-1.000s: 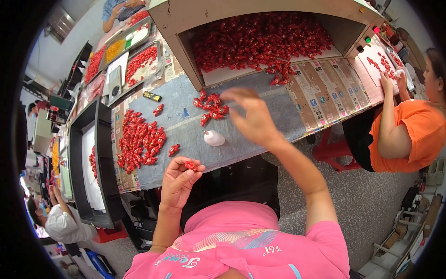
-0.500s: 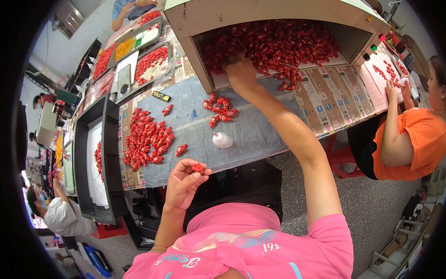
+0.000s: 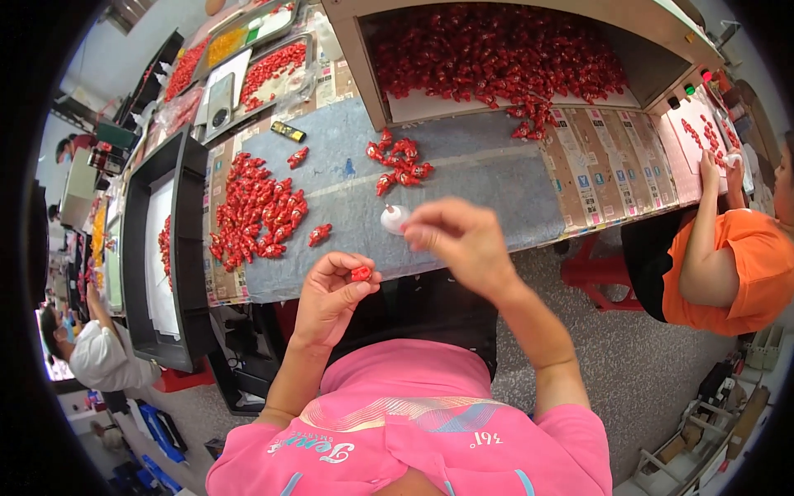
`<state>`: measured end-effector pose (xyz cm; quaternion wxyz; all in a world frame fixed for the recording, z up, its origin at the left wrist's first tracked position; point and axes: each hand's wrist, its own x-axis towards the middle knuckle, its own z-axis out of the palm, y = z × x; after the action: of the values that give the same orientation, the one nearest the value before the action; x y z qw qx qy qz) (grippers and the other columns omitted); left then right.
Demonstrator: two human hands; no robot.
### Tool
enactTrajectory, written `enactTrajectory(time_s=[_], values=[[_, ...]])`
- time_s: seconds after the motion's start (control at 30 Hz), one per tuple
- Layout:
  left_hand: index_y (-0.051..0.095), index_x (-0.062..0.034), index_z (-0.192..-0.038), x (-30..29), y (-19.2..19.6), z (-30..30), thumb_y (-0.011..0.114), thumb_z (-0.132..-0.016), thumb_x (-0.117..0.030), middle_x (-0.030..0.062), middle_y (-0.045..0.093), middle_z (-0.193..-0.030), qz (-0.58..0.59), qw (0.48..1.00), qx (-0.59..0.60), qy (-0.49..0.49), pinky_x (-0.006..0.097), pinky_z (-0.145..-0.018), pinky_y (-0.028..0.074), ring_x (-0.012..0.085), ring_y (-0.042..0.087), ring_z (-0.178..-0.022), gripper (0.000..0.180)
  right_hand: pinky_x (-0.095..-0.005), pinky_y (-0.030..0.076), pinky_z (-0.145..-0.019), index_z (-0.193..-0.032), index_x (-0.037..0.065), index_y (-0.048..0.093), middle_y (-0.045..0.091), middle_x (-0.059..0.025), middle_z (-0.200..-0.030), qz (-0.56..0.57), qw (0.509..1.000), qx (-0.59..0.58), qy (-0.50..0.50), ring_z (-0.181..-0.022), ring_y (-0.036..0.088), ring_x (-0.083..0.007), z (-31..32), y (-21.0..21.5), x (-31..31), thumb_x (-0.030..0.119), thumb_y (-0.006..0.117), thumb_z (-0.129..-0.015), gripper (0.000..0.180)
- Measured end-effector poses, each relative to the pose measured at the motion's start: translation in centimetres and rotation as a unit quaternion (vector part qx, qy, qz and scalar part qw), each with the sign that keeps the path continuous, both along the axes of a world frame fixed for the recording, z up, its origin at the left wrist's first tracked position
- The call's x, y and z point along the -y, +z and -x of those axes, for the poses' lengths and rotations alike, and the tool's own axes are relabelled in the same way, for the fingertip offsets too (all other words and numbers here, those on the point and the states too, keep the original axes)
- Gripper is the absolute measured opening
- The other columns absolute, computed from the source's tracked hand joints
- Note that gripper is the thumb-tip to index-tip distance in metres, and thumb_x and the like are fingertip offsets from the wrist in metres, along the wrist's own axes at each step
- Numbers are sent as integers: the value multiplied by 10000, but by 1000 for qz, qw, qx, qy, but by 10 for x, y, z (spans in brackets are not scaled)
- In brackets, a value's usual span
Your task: The person assembles small toy figures by applying glue to pieces with a squeeze bottle and attaching components together by hand.
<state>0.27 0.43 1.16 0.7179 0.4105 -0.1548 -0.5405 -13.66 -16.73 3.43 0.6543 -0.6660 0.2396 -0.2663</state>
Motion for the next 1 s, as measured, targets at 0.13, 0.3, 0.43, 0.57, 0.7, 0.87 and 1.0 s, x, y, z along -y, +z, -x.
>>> enactTrajectory(time_s=[0.13,0.3,0.43,0.57,0.7,0.87,1.0], values=[[572,-25,-952,3,-2,4,659,-770,95,93,604,-1033,3,1000,30,-2,282,-848,504,167,617,-940,235,-232,515,-677,-953,-43,642,611,-101,-915,-5,999,36,37,-774,632,-139,11,-4,-42,-6,627,-841,118],[566,-34,-913,5,1,9,670,-758,96,95,595,-999,0,997,69,16,275,-812,505,155,612,-900,228,-225,514,-665,-922,-38,643,619,-95,-881,59,998,-1,29,-766,631,-131,16,-4,-52,-9,665,-808,119],[571,-35,-895,7,1,11,674,-764,87,93,594,-1003,2,993,114,17,266,-810,503,142,607,-897,206,-223,513,-658,-921,-36,643,620,-94,-878,64,997,-2,37,-759,631,-129,17,-6,-52,-7,667,-808,119],[575,-33,-892,8,2,13,671,-765,93,94,593,-999,7,990,136,17,268,-808,506,142,604,-896,203,-217,506,-640,-914,-31,651,633,-82,-856,31,999,11,17,-732,626,-112,15,-10,-56,11,675,-804,120],[583,-20,-895,8,0,14,664,-762,110,101,590,-992,27,982,185,36,274,-805,513,150,603,-900,202,-207,505,-642,-918,-32,655,643,-61,-846,-87,996,36,5,-729,626,-97,14,-14,-60,31,674,-814,123],[598,-3,-898,8,0,16,650,-763,127,113,586,-992,40,953,297,56,275,-797,520,165,605,-905,195,-213,514,-655,-934,-29,649,653,-60,-857,-159,987,31,-4,-731,625,-99,15,-15,-62,39,663,-830,125],[613,4,-889,6,-3,17,652,-749,136,123,587,-994,34,921,382,73,274,-784,526,179,612,-890,196,-218,521,-657,-937,-26,644,663,-65,-851,-205,978,29,-4,-722,625,-96,16,-14,-61,53,665,-836,130]])
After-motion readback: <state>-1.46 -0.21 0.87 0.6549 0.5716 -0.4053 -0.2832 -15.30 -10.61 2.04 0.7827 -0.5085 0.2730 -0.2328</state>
